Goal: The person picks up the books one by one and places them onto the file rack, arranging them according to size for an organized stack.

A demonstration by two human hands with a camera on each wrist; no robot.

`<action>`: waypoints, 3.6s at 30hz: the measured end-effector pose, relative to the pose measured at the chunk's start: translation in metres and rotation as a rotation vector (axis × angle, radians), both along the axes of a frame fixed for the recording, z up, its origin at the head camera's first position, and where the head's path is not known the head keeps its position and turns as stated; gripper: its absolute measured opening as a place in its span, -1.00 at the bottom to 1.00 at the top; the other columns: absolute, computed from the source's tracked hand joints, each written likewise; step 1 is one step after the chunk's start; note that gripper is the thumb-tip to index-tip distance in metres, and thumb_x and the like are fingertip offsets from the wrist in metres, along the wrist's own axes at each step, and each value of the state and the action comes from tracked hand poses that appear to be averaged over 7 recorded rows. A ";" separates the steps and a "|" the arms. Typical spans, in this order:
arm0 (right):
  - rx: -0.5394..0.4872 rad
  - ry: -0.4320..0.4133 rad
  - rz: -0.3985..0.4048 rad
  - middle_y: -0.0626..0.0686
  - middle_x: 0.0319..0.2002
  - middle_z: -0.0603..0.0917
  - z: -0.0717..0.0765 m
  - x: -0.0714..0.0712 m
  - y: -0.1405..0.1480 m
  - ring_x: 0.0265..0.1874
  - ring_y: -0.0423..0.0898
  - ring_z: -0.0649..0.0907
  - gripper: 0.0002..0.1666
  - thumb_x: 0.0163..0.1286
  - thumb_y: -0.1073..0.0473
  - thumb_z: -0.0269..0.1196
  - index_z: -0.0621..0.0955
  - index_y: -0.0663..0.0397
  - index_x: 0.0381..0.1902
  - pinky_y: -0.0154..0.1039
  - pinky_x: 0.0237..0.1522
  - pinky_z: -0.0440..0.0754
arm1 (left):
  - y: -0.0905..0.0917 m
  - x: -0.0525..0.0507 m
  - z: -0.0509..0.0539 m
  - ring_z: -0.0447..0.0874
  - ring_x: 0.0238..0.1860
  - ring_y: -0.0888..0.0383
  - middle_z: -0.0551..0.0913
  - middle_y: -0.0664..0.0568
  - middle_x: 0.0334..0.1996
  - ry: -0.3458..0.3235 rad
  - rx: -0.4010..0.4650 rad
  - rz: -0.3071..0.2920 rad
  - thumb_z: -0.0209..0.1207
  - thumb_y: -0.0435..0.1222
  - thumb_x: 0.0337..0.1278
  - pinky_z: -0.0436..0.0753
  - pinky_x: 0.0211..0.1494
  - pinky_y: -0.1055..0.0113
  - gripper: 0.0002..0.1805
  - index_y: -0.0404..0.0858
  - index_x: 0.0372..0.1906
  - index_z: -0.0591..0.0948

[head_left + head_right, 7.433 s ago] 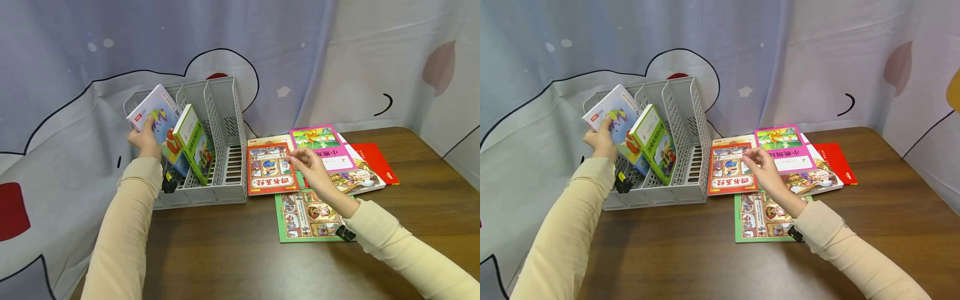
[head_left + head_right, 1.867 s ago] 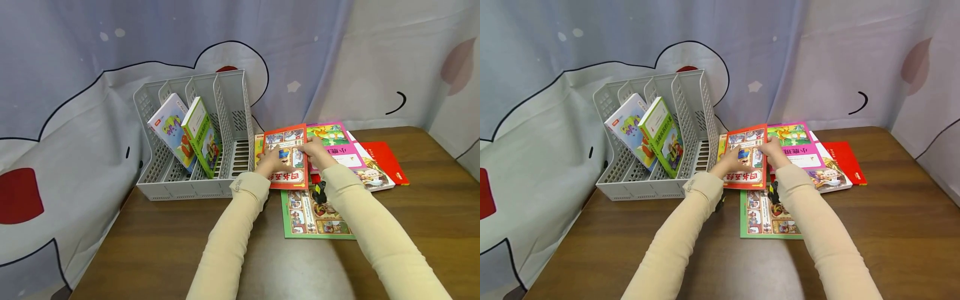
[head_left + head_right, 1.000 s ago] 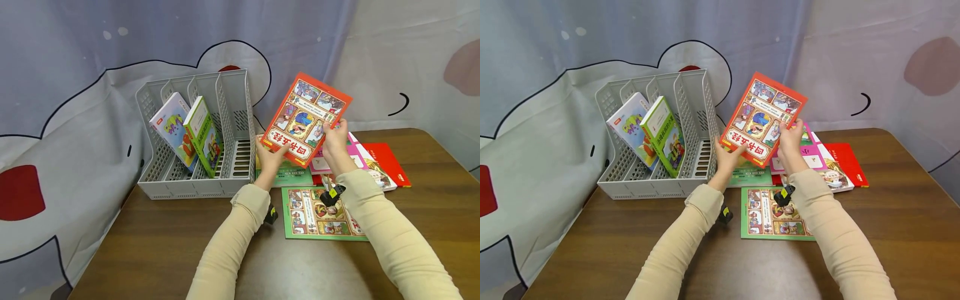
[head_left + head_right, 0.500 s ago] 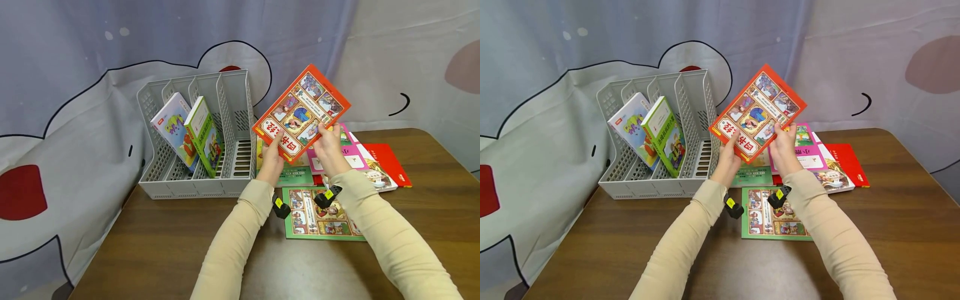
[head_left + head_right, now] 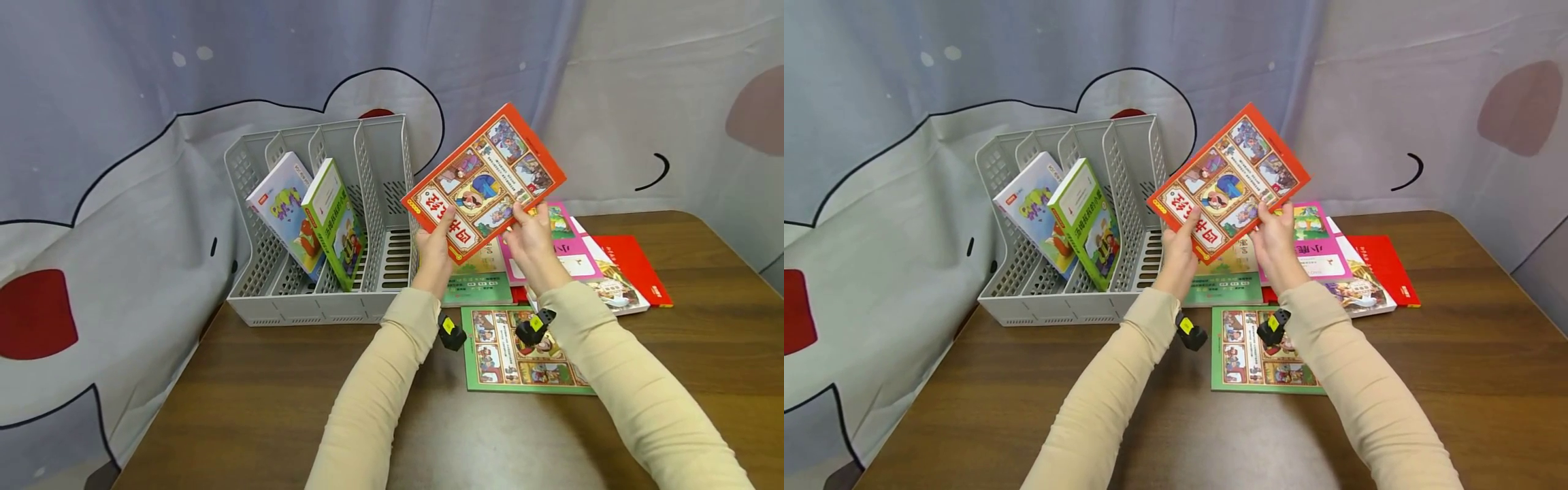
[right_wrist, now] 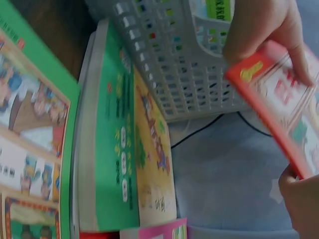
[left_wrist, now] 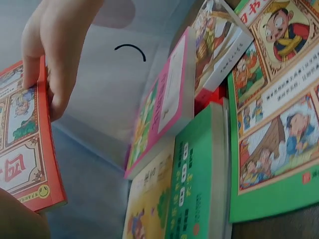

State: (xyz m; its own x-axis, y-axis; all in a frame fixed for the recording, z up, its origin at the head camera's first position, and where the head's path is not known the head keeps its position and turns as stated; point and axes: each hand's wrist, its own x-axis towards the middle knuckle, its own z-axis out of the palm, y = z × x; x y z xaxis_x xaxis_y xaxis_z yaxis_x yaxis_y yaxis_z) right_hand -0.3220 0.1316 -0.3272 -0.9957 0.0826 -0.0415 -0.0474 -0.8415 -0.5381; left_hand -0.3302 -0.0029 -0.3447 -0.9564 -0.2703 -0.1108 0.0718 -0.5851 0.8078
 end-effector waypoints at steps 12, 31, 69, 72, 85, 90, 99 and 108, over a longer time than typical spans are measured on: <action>0.168 0.105 -0.080 0.02 -0.18 0.56 -0.018 -0.001 0.024 -0.31 -0.10 0.63 -0.52 0.36 0.30 0.12 0.24 -0.19 0.12 -0.18 -0.13 0.60 | -0.050 -0.003 0.013 0.68 -0.38 0.26 0.72 -0.05 -0.24 0.023 -0.215 -0.061 0.33 -0.24 0.04 0.70 -0.18 0.28 -0.67 -0.26 -0.08 0.60; 1.193 0.518 -0.327 -0.22 -0.05 0.51 0.058 0.014 0.018 0.01 -0.28 0.46 -0.59 0.34 0.27 0.16 0.43 0.21 0.13 -0.30 0.05 0.40 | -0.097 0.018 0.070 0.65 -0.40 0.13 0.72 -0.25 -0.22 0.273 -1.086 -0.312 0.35 -0.26 0.01 0.63 -0.32 0.35 -0.68 -0.39 -0.14 0.66; 1.460 0.528 -0.013 0.35 -0.11 0.66 0.036 0.038 -0.005 -0.38 -0.45 0.62 -0.73 0.38 0.26 0.14 0.55 0.34 -0.05 -0.50 -0.32 0.59 | -0.074 0.041 0.111 0.69 -0.24 0.12 0.74 -0.02 -0.19 0.367 -1.704 -0.328 0.34 -0.12 0.01 0.62 -0.15 0.26 -0.63 -0.21 -0.08 0.66; 1.461 0.500 -0.068 0.34 -0.12 0.67 0.034 0.037 -0.007 -0.40 -0.45 0.61 -0.73 0.39 0.24 0.14 0.56 0.34 -0.07 -0.51 -0.34 0.58 | -0.072 0.041 0.105 0.67 -0.18 0.12 0.72 0.02 -0.14 0.397 -1.710 -0.184 0.35 -0.05 -0.04 0.59 -0.06 0.24 -0.55 -0.16 -0.03 0.63; 1.053 0.330 -0.090 -0.39 -0.42 0.66 0.034 0.036 -0.007 -0.41 -0.37 0.66 -0.85 0.38 0.25 0.14 0.53 0.09 -0.10 -0.48 -0.34 0.62 | -0.091 0.024 0.080 0.24 0.37 0.07 0.33 -0.08 0.31 0.519 -1.209 0.184 0.42 -0.10 -0.12 0.25 0.43 0.18 -0.05 -0.17 0.40 0.19; 0.943 0.314 -0.033 -0.31 -0.38 0.69 0.030 0.036 -0.009 -0.37 -0.35 0.67 -0.85 0.37 0.24 0.15 0.54 -0.10 -0.13 -0.48 -0.30 0.62 | -0.095 0.022 0.065 0.25 0.37 0.00 0.29 -0.12 0.34 0.451 -0.985 0.050 0.37 -0.21 -0.01 0.32 0.39 0.11 -0.07 -0.18 0.43 0.11; 0.893 0.286 0.008 -0.31 -0.41 0.69 0.029 0.038 -0.013 -0.38 -0.36 0.65 -0.83 0.37 0.26 0.14 0.52 -0.16 -0.16 -0.50 -0.25 0.58 | -0.091 0.021 0.061 0.58 0.04 0.12 0.51 -0.17 0.16 0.333 -0.655 -0.229 0.24 -0.33 0.14 0.61 0.04 0.28 -0.36 -0.18 0.34 0.32; 0.901 0.305 0.049 -0.30 -0.40 0.70 0.024 0.038 -0.014 -0.38 -0.36 0.66 -0.84 0.38 0.25 0.13 0.52 -0.12 -0.13 -0.49 -0.28 0.60 | -0.093 0.020 0.070 0.55 -0.20 0.29 0.69 -0.06 -0.20 0.183 -0.653 -0.348 0.21 -0.26 0.19 0.51 -0.07 0.36 -0.65 -0.33 0.03 0.56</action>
